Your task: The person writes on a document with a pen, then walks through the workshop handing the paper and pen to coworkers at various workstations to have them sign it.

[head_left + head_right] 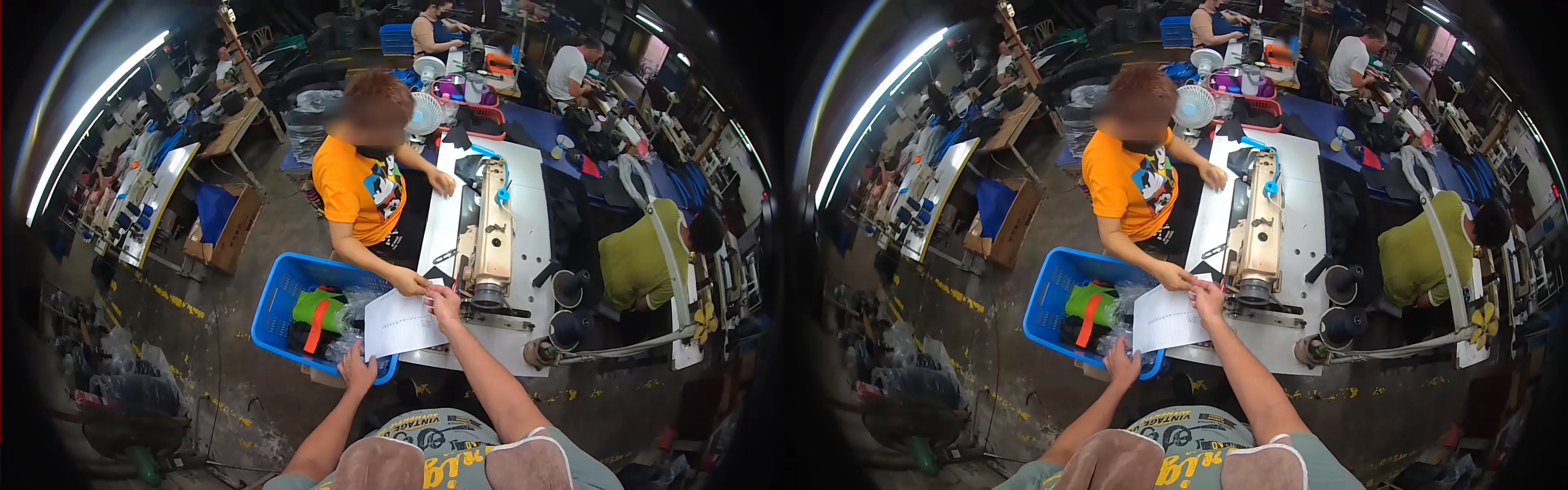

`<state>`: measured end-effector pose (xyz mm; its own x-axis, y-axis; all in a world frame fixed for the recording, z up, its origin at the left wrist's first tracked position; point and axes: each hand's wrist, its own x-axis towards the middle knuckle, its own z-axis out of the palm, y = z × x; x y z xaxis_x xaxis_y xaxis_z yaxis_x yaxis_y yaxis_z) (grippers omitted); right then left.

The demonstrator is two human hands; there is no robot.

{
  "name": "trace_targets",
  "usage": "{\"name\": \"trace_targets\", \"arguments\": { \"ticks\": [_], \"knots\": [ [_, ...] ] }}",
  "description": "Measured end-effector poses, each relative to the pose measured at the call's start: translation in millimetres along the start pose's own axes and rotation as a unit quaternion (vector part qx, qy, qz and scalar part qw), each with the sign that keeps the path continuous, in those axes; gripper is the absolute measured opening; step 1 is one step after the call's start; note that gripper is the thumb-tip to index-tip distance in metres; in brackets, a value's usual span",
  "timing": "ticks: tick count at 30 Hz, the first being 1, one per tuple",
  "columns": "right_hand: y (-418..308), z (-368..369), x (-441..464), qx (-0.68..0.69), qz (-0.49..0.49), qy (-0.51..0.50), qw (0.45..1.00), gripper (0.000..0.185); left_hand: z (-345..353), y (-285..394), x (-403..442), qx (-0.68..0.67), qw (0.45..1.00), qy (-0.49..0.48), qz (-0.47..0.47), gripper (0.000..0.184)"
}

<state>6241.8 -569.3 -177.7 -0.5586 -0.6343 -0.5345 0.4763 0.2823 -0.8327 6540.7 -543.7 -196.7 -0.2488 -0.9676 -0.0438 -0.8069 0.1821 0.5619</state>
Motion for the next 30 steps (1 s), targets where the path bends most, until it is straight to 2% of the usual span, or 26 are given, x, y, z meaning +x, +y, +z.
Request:
{"name": "trace_targets", "arguments": {
  "ticks": [5,7,9,11,12,13,15,16,17,18,19,21,22,25,26,29,30],
  "knots": [
    [-5.1,8.2,1.8,0.013,-0.05,0.03,0.998,0.027,0.2,27.0,-20.6,-0.012,0.996,0.009,0.088,0.051],
    [6.5,8.8,6.4,0.001,-0.109,0.084,0.991,0.031,-6.1,44.0,-24.9,-0.103,0.986,0.015,0.13,0.035],
    [21.5,-2.5,-2.7,-0.021,-0.15,0.035,0.988,0.026,-26.8,86.1,-23.7,-0.165,0.974,-0.015,0.152,0.029],
    [39.1,-19.1,-20.0,-0.035,-0.147,-0.03,0.988,0.022,-37.1,125.9,-23.5,-0.276,0.944,-0.062,0.169,0.018],
    [46.7,-28.8,-37.8,-0.047,-0.137,-0.057,0.988,0.021,-31.7,133.0,-22.2,-0.28,0.941,-0.067,0.179,0.018],
    [55.2,-39.1,-55.1,-0.059,-0.128,-0.084,0.986,0.021,-25.0,138.1,-20.6,-0.294,0.929,-0.147,0.173,0.015],
    [87.2,-73.4,-78.8,-0.196,-0.101,-0.139,0.966,0.024,-12.2,142.1,-22.6,-0.308,0.887,-0.305,0.157,0.014],
    [88.5,-96.0,-104.2,-0.202,-0.092,-0.189,0.957,0.025,-5.0,142.5,-24.5,-0.308,0.884,-0.309,0.168,0.014],
    [131.6,-124.9,-95.0,-0.313,-0.142,-0.225,0.912,0.027,1.9,140.0,-28.3,-0.297,0.855,-0.401,0.143,0.018],
    [116.8,-141.2,-124.0,-0.359,-0.125,-0.192,0.905,0.027,9.5,134.4,-32.5,-0.281,0.818,-0.489,0.114,0.022],
    [107.1,-156.6,-158.5,-0.404,-0.105,-0.159,0.895,0.026,17.2,126.5,-36.2,-0.279,0.816,-0.492,0.121,0.022],
    [106.9,-187.2,-185.8,-0.517,-0.107,-0.079,0.845,0.039,36.5,109.2,-40.3,-0.187,0.798,-0.552,0.152,0.025],
    [108.8,-201.5,-188.2,-0.517,-0.108,-0.073,0.846,0.039,48.4,99.0,-41.8,-0.186,0.796,-0.554,0.158,0.025],
    [129.3,-226.9,-190.0,-0.578,-0.116,0.073,0.805,0.058,78.0,56.6,-42.3,-0.2,0.758,-0.612,0.105,0.027],
    [133.8,-226.7,-192.5,-0.575,-0.115,0.076,0.806,0.058,86.6,44.0,-40.3,-0.197,0.757,-0.614,0.107,0.027],
    [150.5,-228.1,-199.7,-0.603,0.011,0.079,0.794,0.071,99.4,21.7,-35.9,-0.096,0.764,-0.629,0.103,0.026],
    [155.6,-228.6,-199.6,-0.603,0.01,0.079,0.794,0.071,100.6,16.6,-34.7,-0.095,0.765,-0.629,0.104,0.026]
  ]
}}
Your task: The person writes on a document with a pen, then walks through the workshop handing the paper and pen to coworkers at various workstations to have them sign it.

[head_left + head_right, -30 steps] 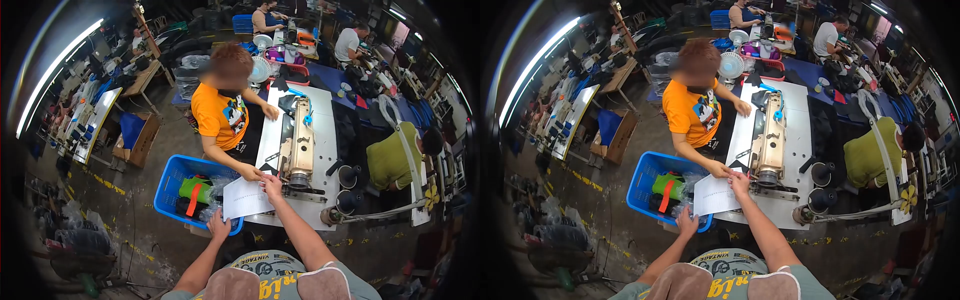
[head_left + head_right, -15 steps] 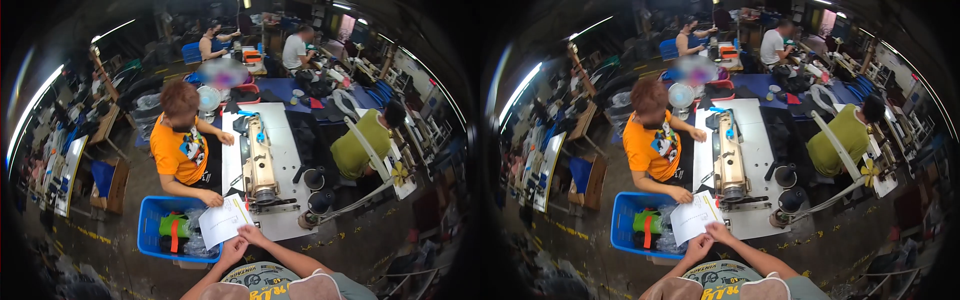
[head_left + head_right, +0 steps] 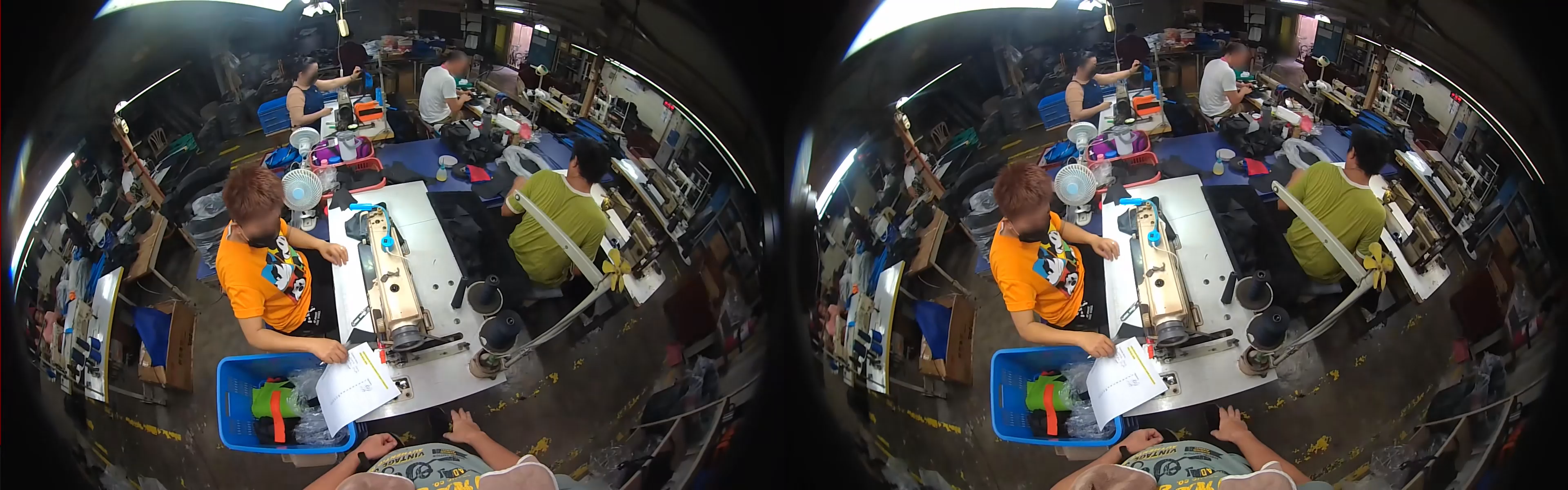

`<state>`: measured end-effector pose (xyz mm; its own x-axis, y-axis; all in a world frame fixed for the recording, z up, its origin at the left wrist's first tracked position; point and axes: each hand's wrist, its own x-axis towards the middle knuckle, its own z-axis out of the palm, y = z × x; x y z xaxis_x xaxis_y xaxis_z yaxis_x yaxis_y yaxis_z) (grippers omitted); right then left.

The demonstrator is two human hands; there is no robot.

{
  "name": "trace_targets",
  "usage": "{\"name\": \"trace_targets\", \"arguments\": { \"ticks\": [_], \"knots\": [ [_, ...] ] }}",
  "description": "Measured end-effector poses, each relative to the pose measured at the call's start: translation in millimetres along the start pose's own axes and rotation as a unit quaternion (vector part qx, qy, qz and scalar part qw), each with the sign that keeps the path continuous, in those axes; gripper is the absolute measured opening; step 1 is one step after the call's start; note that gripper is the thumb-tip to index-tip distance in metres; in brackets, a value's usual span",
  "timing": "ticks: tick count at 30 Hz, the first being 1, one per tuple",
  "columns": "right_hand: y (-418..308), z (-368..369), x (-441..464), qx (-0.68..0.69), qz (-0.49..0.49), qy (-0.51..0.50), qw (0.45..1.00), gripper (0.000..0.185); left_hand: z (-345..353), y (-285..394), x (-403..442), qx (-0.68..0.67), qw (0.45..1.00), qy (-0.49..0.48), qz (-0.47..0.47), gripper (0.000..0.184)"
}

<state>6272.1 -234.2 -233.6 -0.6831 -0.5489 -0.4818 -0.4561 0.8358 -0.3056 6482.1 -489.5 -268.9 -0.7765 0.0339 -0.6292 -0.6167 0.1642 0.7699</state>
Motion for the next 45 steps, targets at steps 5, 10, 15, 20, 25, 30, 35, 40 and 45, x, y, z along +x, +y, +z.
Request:
{"name": "trace_targets", "arguments": {
  "ticks": [5,10,15,20,25,30,35,40,45],
  "knots": [
    [15.1,0.7,22.3,0.072,-0.002,-0.16,0.985,0.067,-7.9,2.6,-18.8,-0.018,0.996,0.083,-0.037,0.026],
    [3.6,-45.4,27.4,0.036,-0.001,-0.053,0.998,0.067,-6.0,-12.4,-25.5,-0.011,0.993,0.111,-0.033,0.028],
    [-1.3,-42.3,24.9,-0.062,-0.045,0.152,0.985,0.077,-24.3,-16.6,-27.6,-0.078,0.992,0.009,-0.099,0.035],
    [-17.1,-40.6,25.1,-0.058,-0.007,0.061,0.996,0.091,-60.3,23.6,-52.9,-0.011,0.971,-0.006,-0.237,0.043],
    [-27.3,-44.1,28.2,-0.121,0.024,0.012,0.992,0.102,-68.6,17.2,-45.4,-0.088,0.972,0.005,-0.216,0.047],
    [-9.7,-32.3,28.8,-0.076,0.008,-0.008,0.997,0.11,-64.3,11.0,-48.1,-0.096,0.972,0.017,-0.215,0.046],
    [3.0,-36.3,23.0,-0.077,-0.023,-0.014,0.997,0.114,-59.3,11.8,-49.4,-0.101,0.972,0.045,-0.208,0.044],
    [11.1,-46.5,21.9,-0.061,-0.041,-0.053,0.996,0.114,-60.0,24.2,-54.9,-0.103,0.969,0.051,-0.217,0.043],
    [23.9,-37.7,16.5,0.024,-0.092,0.063,0.993,0.07,-60.6,25.1,-53.3,-0.095,0.969,0.054,-0.222,0.043]
  ]
}}
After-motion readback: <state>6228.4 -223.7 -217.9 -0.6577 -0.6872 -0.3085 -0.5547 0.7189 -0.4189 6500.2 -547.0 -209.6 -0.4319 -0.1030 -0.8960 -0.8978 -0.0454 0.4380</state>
